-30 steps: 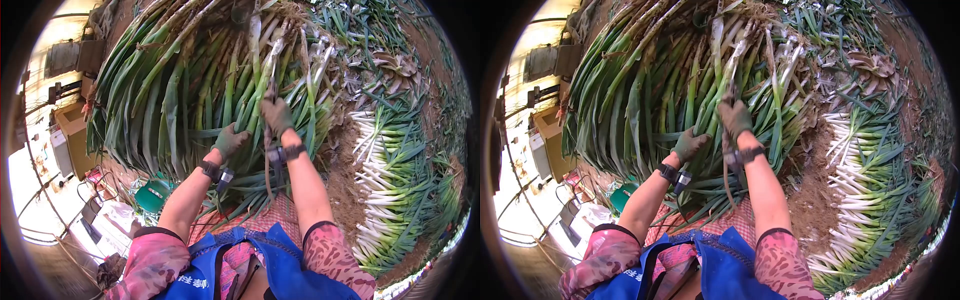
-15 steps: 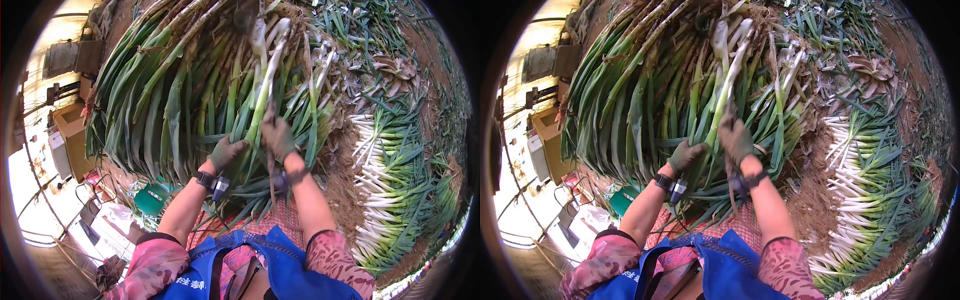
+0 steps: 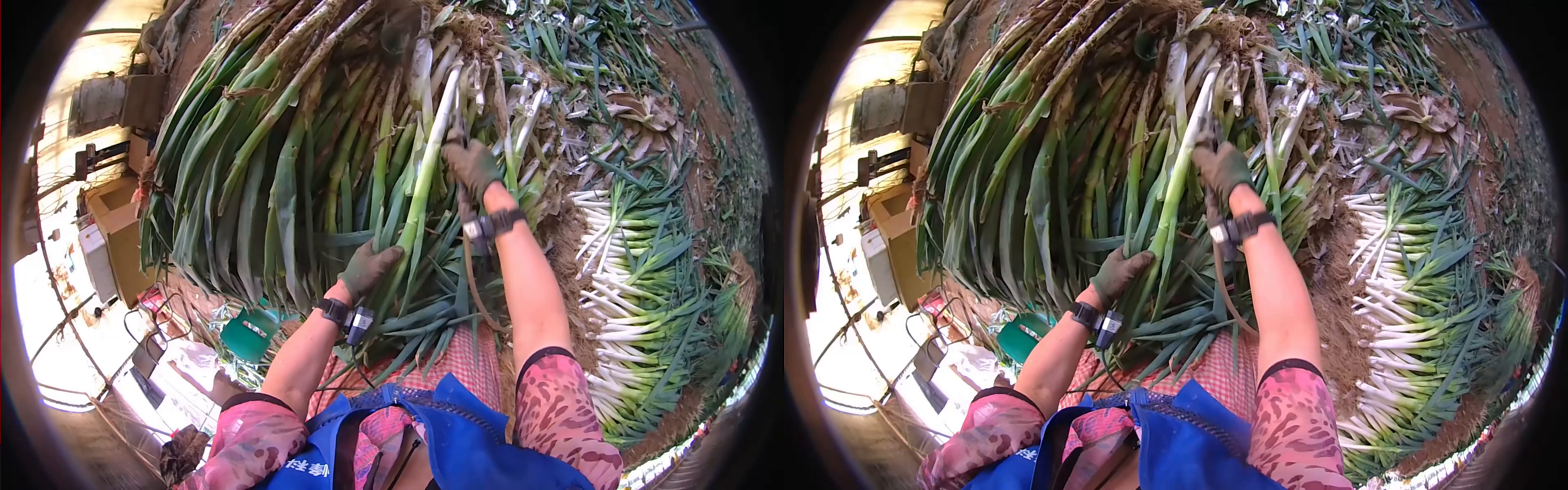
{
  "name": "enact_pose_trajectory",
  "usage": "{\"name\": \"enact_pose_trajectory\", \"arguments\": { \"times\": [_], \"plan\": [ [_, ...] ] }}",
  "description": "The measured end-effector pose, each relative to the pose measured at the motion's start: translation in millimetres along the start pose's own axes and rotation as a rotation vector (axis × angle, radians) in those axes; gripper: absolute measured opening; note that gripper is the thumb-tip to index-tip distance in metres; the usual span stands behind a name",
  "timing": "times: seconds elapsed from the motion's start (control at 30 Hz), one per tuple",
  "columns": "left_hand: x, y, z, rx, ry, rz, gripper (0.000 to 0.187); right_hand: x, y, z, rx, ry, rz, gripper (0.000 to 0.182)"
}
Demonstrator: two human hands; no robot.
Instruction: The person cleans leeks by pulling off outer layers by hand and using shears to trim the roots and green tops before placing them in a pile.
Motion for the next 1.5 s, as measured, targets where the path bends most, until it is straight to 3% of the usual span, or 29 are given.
{"name": "enact_pose_trajectory", "arguments": {
  "times": [0.03, 0.1, 0.2, 0.23, 0.3, 0.33, 0.4, 0.43, 0.47, 0.5, 0.53, 0.6, 0.7, 0.83, 0.87, 0.97, 1.0, 1.1, 1.2, 1.3, 1.33, 1.5],
  "plan": [
    [1, 0, 0, 0.008, -0.004, 0.001, 0.052, -10, 5, -14, -0.086, -0.031, -0.133, 0.045],
    [1, -4, 2, 0.019, -0.005, 0.004, 0.051, -16, 11, -49, -0.059, -0.040, 0.030, 0.051],
    [-7, -16, 1, 0.022, -0.021, -0.126, 0.050, -20, 7, -38, -0.090, 0.028, 0.274, 0.060],
    [2, -26, 9, 0.097, -0.076, -0.426, 0.047, -44, 11, 1, -0.135, 0.037, 0.334, 0.058],
    [-5, -31, 10, 0.020, -0.313, -0.850, 0.044, -27, 2, 34, -0.153, 0.057, 0.458, 0.060],
    [27, -37, 21, -0.023, -0.137, -0.968, 0.048, -17, 7, 43, -0.155, -0.002, 0.427, 0.060],
    [62, -16, 24, 0.047, -0.426, -1.050, 0.047, 15, 24, 59, -0.098, -0.088, 0.352, 0.060],
    [90, -6, 37, 0.413, -0.590, -1.028, 0.046, 34, 31, 66, -0.038, -0.114, 0.307, 0.060],
    [109, 25, 28, 0.667, -0.896, -1.123, 0.045, 50, 33, 72, 0.000, -0.117, 0.330, 0.060],
    [132, 51, 29, 0.951, -0.859, -1.251, 0.051, 65, 33, 79, 0.035, -0.129, 0.351, 0.060],
    [156, 74, 33, 1.186, -0.662, -1.386, 0.061, 73, 32, 85, 0.020, -0.144, 0.386, 0.059],
    [164, 146, 5, 1.296, -0.386, -1.489, 0.067, 91, 17, 95, 0.003, -0.113, 0.207, 0.059],
    [213, 147, 12, 1.063, -0.089, -1.625, 0.050, 72, -4, 114, -0.069, -0.132, 0.091, 0.060],
    [221, 79, 51, 0.876, -0.260, -1.448, 0.041, 105, -46, 107, -0.121, -0.183, 0.044, 0.052],
    [219, 55, 53, 0.723, -0.133, -1.348, 0.045, 113, -55, 107, -0.112, -0.175, 0.058, 0.048],
    [168, 17, 11, 0.511, -0.062, -1.060, 0.056, 64, -50, 131, -0.221, -0.294, -0.411, 0.031],
    [152, 7, -8, 0.507, -0.046, -1.053, 0.056, 59, -52, 143, -0.185, -0.256, -0.513, 0.020],
    [102, -13, -46, 0.462, 0.006, -1.029, 0.050, 48, -53, 204, -0.256, -0.238, -0.597, 0.019],
    [90, -12, -40, 0.323, -0.081, -0.970, 0.047, 26, -54, 234, -0.258, -0.013, -0.360, 0.017],
    [99, -14, -38, 0.212, 0.010, -1.102, 0.053, 30, -52, 217, -0.211, -0.293, -0.515, 0.017],
    [92, -12, -42, 0.192, -0.027, -1.047, 0.053, 34, -53, 214, -0.197, -0.277, -0.715, 0.017],
    [69, -9, -42, 0.066, -0.095, -0.619, 0.052, 38, -58, 243, -0.250, -0.147, -0.496, 0.015]
  ]
}}
Point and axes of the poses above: each hand's wrist, its own z-axis away from the middle knuckle, its own y-axis out of the back of the hand, x = y × z, the point moved 1 cm from there along -z, towards the middle knuckle
